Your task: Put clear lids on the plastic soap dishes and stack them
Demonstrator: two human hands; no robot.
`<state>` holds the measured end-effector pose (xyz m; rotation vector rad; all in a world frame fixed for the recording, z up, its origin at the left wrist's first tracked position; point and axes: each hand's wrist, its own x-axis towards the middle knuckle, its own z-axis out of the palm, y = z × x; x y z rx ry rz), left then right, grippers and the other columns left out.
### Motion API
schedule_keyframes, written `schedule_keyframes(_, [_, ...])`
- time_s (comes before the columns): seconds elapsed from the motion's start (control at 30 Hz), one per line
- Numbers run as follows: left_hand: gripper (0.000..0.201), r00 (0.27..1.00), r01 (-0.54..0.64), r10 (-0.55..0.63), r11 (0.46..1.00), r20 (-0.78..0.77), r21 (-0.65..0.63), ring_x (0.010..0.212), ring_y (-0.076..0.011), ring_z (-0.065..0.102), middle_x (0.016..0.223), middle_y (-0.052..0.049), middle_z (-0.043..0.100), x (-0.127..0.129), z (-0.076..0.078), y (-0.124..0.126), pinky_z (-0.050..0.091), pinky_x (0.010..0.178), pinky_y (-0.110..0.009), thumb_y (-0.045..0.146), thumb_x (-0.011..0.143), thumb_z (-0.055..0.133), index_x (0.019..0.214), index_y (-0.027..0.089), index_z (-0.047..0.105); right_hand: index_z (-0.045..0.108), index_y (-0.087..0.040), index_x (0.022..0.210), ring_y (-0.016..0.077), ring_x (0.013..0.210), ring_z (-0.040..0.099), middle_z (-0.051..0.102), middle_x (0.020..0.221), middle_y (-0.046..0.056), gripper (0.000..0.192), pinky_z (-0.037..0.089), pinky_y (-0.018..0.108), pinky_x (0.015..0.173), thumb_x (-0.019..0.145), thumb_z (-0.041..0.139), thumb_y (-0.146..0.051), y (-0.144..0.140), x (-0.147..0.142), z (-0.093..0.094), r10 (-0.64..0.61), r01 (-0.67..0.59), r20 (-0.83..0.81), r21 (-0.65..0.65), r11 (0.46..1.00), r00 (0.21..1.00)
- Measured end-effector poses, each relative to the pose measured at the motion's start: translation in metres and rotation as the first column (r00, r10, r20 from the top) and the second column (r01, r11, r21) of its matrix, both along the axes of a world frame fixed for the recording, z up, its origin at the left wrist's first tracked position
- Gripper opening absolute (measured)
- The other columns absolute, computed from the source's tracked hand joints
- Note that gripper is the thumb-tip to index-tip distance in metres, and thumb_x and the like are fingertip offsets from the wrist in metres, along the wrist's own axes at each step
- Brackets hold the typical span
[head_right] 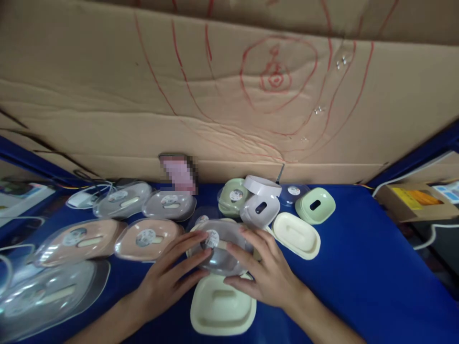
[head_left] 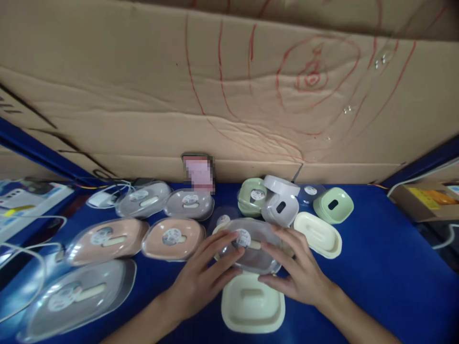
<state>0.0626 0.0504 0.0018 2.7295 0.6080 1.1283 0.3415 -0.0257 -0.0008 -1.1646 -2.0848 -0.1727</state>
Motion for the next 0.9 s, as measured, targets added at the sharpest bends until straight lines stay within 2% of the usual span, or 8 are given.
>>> schedule_keyframes(0.17, [0.041,1.0,-0.02,0.02,0.999,0.016,0.041,0.141,-0.029,0.061,0.146,-0.014,0.064,0.003,-0.005,-0.003,0.057,0.117,-0.048,0.011,0.099,0.074,0.138,0.02,0.066,0.055,-0.026,0.149,0.0345,0.145,0.053,0.054,0.152,0.016,0.055,0.054,0.056,0.114,0.098,0.074,-0.035,0.002,-0.005,-0.003,0.008,-0.008,-0.068,-0.005,1.0,0.998])
schedule_keyframes(0.27, [0.046,0.994,-0.105,0.104,0.994,0.031,0.025,0.143,-0.0303,0.06,0.152,-0.014,0.057,0.006,-0.012,-0.004,0.059,0.115,-0.048,0.012,0.098,0.075,0.141,0.026,0.065,0.052,-0.024,0.147,0.0336,0.148,0.052,0.053,0.151,0.017,0.052,0.053,0.056,0.115,0.098,0.072,-0.029,0.006,-0.006,-0.005,0.033,-0.034,-0.132,-0.011,0.999,0.991])
schedule_keyframes(0.4, [0.058,0.982,-0.187,0.188,0.981,0.009,-0.06,0.153,-0.0357,0.05,0.167,-0.017,0.039,0.008,-0.019,0.0,0.059,0.115,-0.049,0.02,0.098,0.078,0.151,0.027,0.057,0.051,-0.025,0.144,0.0325,0.147,0.054,0.054,0.151,0.018,0.049,0.055,0.055,0.114,0.1,0.072,-0.031,0.012,-0.005,-0.014,0.042,-0.057,-0.188,-0.073,0.996,0.981])
schedule_keyframes(0.47, [0.058,0.982,-0.189,0.187,0.978,-0.023,-0.085,0.153,-0.0344,0.05,0.167,-0.018,0.039,0.007,-0.02,0.001,0.058,0.116,-0.047,0.022,0.1,0.076,0.154,0.025,0.054,0.052,-0.024,0.143,0.0317,0.148,0.053,0.055,0.152,0.018,0.048,0.055,0.053,0.115,0.1,0.073,-0.034,0.013,-0.004,-0.02,0.023,-0.052,-0.207,-0.135,0.99,0.978])
schedule_keyframes(0.63, [0.048,0.982,-0.185,0.183,0.982,-0.043,-0.028,0.152,-0.0297,0.049,0.161,-0.016,0.045,0.005,-0.016,-0.001,0.052,0.121,-0.043,0.017,0.103,0.07,0.149,0.024,0.057,0.052,-0.023,0.144,0.0297,0.148,0.054,0.054,0.155,0.019,0.048,0.055,0.048,0.116,0.102,0.071,-0.036,0.011,-0.004,-0.027,-0.016,-0.044,-0.257,-0.224,0.974,0.966])
schedule_keyframes(0.9, [0.021,0.973,-0.228,0.226,0.973,0.048,0.047,0.133,-0.0284,0.058,0.142,-0.015,0.054,0.009,-0.013,-0.003,0.056,0.11,-0.042,0.021,0.105,0.064,0.126,0.021,0.064,0.055,-0.023,0.145,0.0303,0.145,0.058,0.057,0.154,0.017,0.051,0.056,0.044,0.115,0.1,0.073,-0.036,0.008,-0.002,-0.034,-0.055,0.006,-0.232,-0.206,0.979,0.971])
